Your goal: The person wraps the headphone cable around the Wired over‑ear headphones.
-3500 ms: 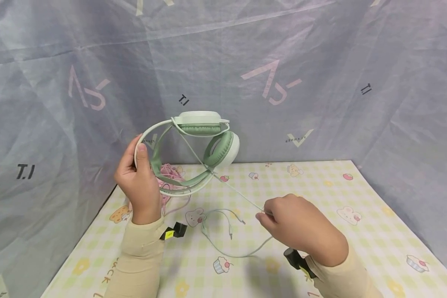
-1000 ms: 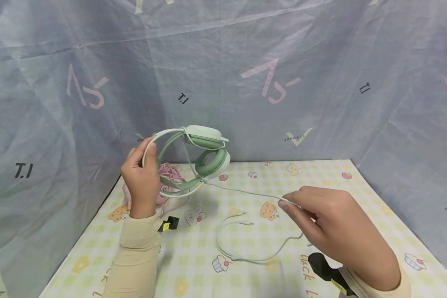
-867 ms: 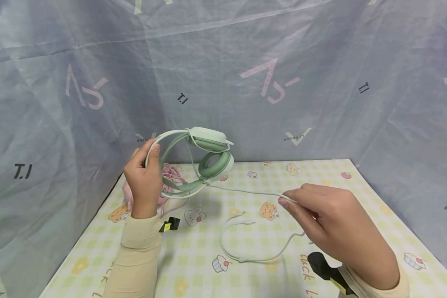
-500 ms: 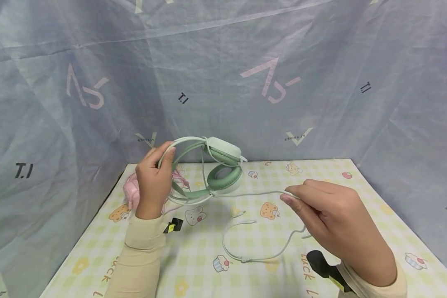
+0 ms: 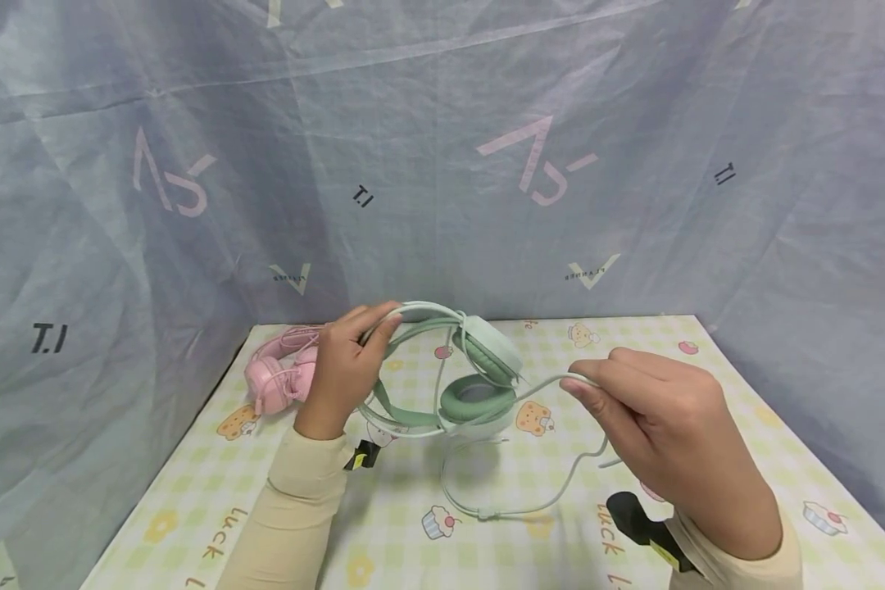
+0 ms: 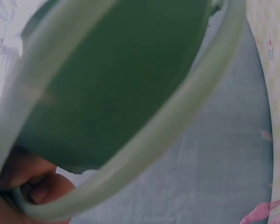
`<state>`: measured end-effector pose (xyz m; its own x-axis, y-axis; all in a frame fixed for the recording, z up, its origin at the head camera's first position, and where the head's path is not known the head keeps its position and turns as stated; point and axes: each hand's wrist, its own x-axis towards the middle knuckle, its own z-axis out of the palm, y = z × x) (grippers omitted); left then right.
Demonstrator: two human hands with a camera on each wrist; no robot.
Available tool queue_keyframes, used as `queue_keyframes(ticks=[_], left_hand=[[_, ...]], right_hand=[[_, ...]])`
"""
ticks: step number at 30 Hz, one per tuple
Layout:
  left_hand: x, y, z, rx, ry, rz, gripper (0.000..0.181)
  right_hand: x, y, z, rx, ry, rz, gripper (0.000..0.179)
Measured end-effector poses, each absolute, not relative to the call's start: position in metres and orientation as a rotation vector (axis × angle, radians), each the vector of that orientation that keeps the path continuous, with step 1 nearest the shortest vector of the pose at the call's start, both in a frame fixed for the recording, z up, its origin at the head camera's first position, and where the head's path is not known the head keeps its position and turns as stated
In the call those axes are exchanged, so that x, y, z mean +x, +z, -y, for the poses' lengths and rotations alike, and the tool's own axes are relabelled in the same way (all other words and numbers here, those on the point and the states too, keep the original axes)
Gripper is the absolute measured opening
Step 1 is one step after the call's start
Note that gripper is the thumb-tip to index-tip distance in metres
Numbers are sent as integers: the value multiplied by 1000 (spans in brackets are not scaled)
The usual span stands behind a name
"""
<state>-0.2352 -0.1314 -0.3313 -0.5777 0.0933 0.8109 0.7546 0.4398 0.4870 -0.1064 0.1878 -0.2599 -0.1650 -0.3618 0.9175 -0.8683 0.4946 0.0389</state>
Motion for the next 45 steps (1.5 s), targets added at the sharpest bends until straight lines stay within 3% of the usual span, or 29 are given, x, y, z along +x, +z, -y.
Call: queue_keyframes(ticks=[15,32,45], left_hand=[[-223,-336,117,-976,-1085,2082,23],[-214,-328,110,-1315,-1042,1971,21],[-197,-315,108,-1552,-1004,1813,18]], right_hand=[[-103,-257,-179,1013,628,1723,39],[-114,-261,-182,996,663,1686,34],[-115,-258,-179,946,677,1666,42]])
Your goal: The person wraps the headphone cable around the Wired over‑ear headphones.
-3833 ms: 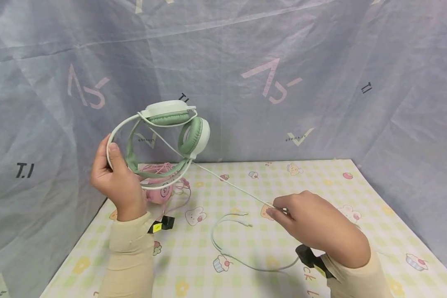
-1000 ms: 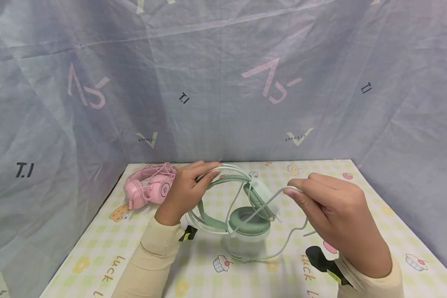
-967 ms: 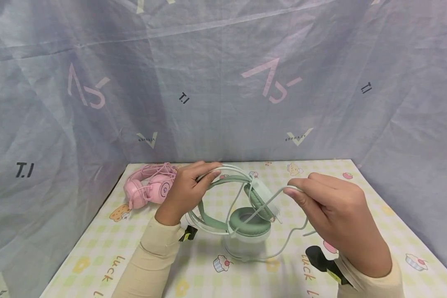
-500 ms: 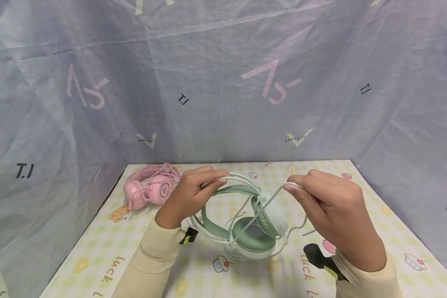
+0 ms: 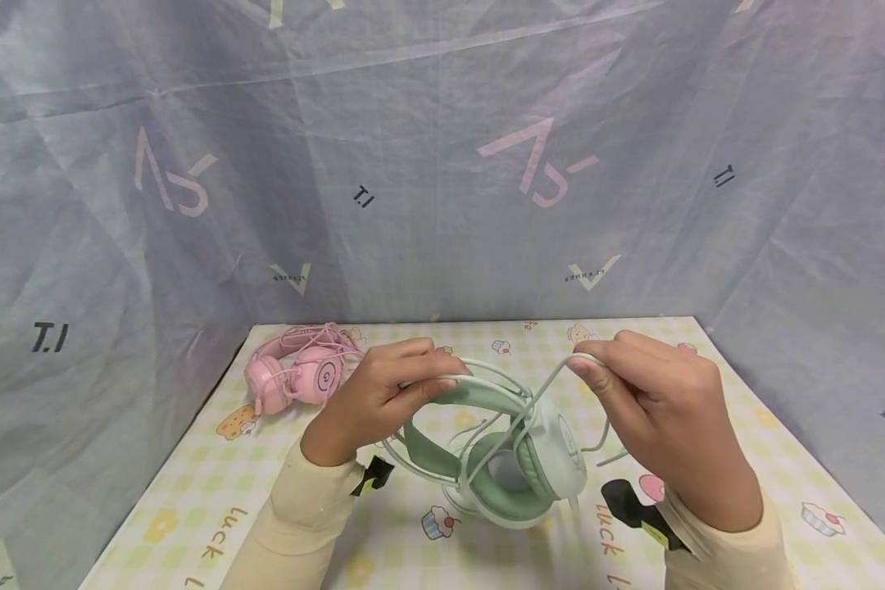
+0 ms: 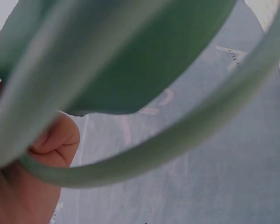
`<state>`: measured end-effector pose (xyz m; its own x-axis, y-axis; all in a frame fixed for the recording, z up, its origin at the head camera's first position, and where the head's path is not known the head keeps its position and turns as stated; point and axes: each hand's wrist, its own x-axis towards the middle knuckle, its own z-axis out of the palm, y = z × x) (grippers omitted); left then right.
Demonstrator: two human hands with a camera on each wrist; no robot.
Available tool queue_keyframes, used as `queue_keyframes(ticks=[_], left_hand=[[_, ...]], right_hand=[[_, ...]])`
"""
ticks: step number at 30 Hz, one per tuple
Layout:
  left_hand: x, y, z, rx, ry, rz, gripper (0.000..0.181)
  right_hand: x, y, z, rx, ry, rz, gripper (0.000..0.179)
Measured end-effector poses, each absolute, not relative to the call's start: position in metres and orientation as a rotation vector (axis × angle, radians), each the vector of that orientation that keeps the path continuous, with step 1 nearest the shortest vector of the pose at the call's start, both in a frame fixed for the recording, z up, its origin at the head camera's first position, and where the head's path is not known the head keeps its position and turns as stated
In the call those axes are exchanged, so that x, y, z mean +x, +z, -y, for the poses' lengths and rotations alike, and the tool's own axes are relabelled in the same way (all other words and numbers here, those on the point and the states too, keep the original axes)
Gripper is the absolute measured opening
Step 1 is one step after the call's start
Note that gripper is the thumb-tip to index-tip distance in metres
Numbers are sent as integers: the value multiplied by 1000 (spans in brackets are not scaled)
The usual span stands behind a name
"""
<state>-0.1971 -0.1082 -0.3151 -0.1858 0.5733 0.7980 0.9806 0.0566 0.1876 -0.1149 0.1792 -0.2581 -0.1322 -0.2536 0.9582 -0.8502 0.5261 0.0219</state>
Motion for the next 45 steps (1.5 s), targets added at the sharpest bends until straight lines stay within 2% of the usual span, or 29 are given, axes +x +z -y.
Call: queue_keyframes(ticks=[5,17,33,45], left_hand=[[-193,-311,108,-1591,-1000,1752,18],[-178,-302,110,-1687,-1148,1606,17],[-166,-295,109,-1759,-1271,1473,15],[-166,-292,107,-1714,-1308,1351,19]], right_hand=[[-114,-258,-182,920,682,1707,40],[-115,-263,-191,968,831,1701,18],[-119,-263,-187,1135,964,1766,21],[-142,-285,-189,1204,1107,2016,41]])
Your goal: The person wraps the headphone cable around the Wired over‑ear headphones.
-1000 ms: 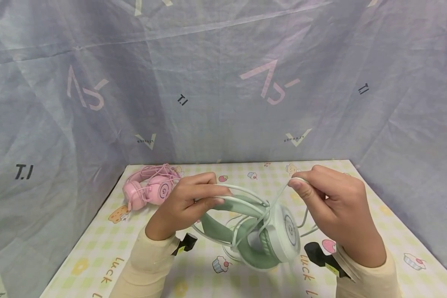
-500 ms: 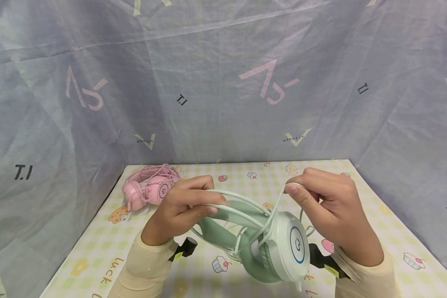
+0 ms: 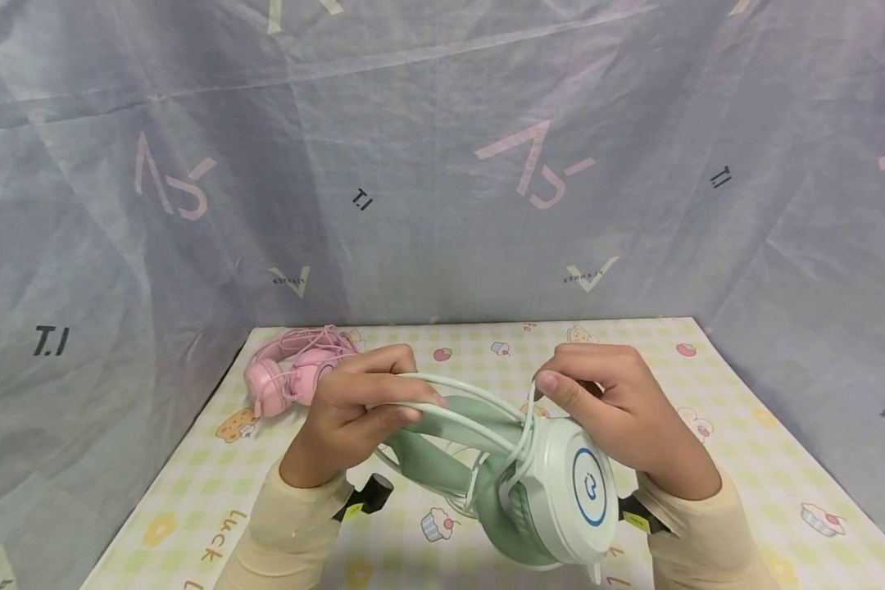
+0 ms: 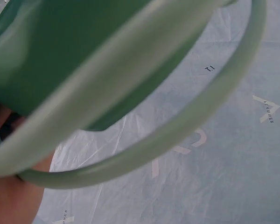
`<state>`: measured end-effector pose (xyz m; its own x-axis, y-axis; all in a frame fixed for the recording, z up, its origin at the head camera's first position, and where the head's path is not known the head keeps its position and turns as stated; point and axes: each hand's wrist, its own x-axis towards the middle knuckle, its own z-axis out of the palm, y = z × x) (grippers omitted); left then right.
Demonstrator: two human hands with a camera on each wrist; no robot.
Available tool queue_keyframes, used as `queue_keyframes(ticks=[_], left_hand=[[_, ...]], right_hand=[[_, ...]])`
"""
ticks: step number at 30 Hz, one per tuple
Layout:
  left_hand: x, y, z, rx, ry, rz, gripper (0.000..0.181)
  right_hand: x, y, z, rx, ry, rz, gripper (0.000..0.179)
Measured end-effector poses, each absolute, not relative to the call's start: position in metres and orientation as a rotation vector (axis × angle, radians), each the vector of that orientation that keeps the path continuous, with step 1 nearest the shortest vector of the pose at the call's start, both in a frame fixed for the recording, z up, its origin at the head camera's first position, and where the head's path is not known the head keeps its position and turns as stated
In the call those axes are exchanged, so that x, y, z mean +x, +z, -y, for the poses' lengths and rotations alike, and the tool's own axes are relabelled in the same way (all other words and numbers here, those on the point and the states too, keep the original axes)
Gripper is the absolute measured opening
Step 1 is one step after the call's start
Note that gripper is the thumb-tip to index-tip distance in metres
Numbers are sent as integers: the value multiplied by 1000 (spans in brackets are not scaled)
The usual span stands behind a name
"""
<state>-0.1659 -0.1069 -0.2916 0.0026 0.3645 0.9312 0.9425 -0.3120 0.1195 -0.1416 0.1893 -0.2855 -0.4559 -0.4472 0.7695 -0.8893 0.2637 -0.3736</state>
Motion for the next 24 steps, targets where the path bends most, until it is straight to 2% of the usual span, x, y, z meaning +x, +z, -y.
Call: queue_keyframes(ticks=[10,19,24], left_hand=[[-164,-293,105,-1670,-1402,1279,19],[-164,-299,102,-1540,-1494,1267,20],[-164,-300,100,-1501,-1558,1269,21]], right_hand=[[-151,-293,-187,1381,1346,1941,37],[-154,-299,-174,1449,1572,1937,40],[-160,-302,-166,1408,1533,1943,33]])
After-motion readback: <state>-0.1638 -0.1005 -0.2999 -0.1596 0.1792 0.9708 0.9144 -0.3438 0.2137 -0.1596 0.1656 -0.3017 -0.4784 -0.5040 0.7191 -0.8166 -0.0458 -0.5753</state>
